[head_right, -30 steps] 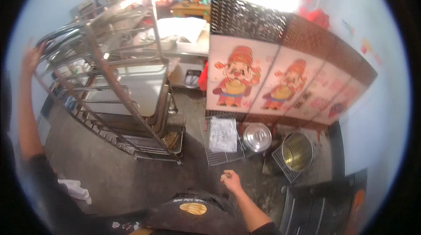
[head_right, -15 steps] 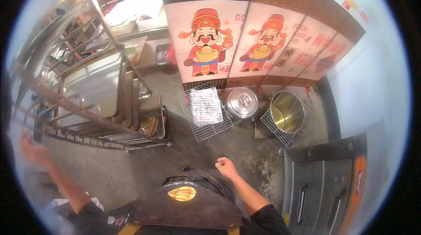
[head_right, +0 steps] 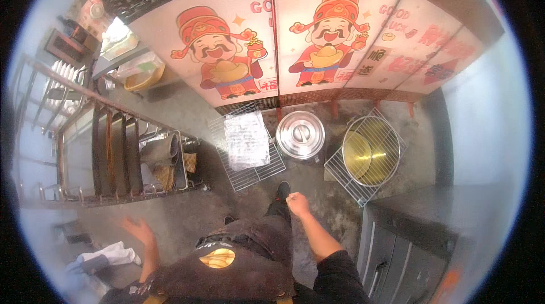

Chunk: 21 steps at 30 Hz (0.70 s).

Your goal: The person pours a white powder into a bowl of liquid and stirs the mixture. They then move to a large pot, pour liquid into it, and return to the table to wipe the surface. A coworker is seen kneading dough nearby.

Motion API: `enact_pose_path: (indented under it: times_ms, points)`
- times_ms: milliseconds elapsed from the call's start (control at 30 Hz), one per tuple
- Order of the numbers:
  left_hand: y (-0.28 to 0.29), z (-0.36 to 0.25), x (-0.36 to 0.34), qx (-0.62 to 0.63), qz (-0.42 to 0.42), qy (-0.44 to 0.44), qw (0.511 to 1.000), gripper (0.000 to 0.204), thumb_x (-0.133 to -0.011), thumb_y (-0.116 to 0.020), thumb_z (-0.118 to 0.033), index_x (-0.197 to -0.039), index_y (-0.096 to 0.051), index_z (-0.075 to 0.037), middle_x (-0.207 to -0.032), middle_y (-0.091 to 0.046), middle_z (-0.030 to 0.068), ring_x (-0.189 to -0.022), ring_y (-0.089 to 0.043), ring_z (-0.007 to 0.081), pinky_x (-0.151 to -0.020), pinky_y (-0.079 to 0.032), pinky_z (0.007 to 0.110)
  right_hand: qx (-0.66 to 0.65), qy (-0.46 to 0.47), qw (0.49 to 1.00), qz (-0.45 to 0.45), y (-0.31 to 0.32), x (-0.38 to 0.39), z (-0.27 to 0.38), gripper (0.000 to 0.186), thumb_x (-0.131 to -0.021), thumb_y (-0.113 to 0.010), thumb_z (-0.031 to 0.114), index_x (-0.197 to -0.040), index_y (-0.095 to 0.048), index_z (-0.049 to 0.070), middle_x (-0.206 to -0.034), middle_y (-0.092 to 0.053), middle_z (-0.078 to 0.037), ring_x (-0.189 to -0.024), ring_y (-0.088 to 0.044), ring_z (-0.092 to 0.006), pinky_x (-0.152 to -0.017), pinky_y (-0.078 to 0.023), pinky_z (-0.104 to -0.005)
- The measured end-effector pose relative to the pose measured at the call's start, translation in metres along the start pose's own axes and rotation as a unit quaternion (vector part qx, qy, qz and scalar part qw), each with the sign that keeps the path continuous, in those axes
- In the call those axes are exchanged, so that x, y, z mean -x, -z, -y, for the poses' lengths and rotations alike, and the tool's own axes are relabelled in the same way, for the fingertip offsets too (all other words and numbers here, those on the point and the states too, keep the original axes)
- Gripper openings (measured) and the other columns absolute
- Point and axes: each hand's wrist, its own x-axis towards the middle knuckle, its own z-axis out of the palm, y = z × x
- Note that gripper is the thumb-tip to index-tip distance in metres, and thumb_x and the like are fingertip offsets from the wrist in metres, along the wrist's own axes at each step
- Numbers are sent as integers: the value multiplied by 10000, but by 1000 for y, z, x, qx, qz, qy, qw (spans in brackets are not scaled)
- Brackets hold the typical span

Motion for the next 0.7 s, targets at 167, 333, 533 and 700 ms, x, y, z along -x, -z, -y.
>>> enact_pose_path:
  times_ms: [167,333,533,700]
  points:
    - [25,51,133,-231,389,235,860,578,-824,-741,-243,-1314,-575,15,-1354,-534,250,-1319,-471,433,-1148,-340,480,52,4,998,37,46,-158,-9,292,-864,-608,281,-916,-734,23,-953,-732,-237,-930,-706,-421,-856,-562,-471]
    - [92,45,208,-376,627,-86,677,358,-921,-662,-258,-1168,-666,1,-1114,-721,178,-1064,-680,338,-960,-518,492,192,74,974,-98,52,-302,6,256,-874,-598,206,-991,-745,33,-1050,-724,-237,-1034,-678,-432,-918,-537,-490]
    - [109,4,227,-277,555,-11,785,276,-951,-664,-288,-1134,-725,-90,-1168,-709,125,-1024,-669,344,-865,-547,494,107,61,978,-169,12,-415,28,496,-791,-701,158,-1246,-630,-29,-1217,-661,-266,-1182,-615,-422,-1046,-477,-471]
    - [81,-65,221,-329,539,212,746,297,-932,-653,-255,-1173,-722,-97,-1259,-685,152,-1048,-671,375,-870,-554,463,70,-32,981,-179,-4,-432,36,530,-784,-712,212,-1237,-632,-50,-1203,-668,-284,-1193,-619,-418,-1048,-478,-465]
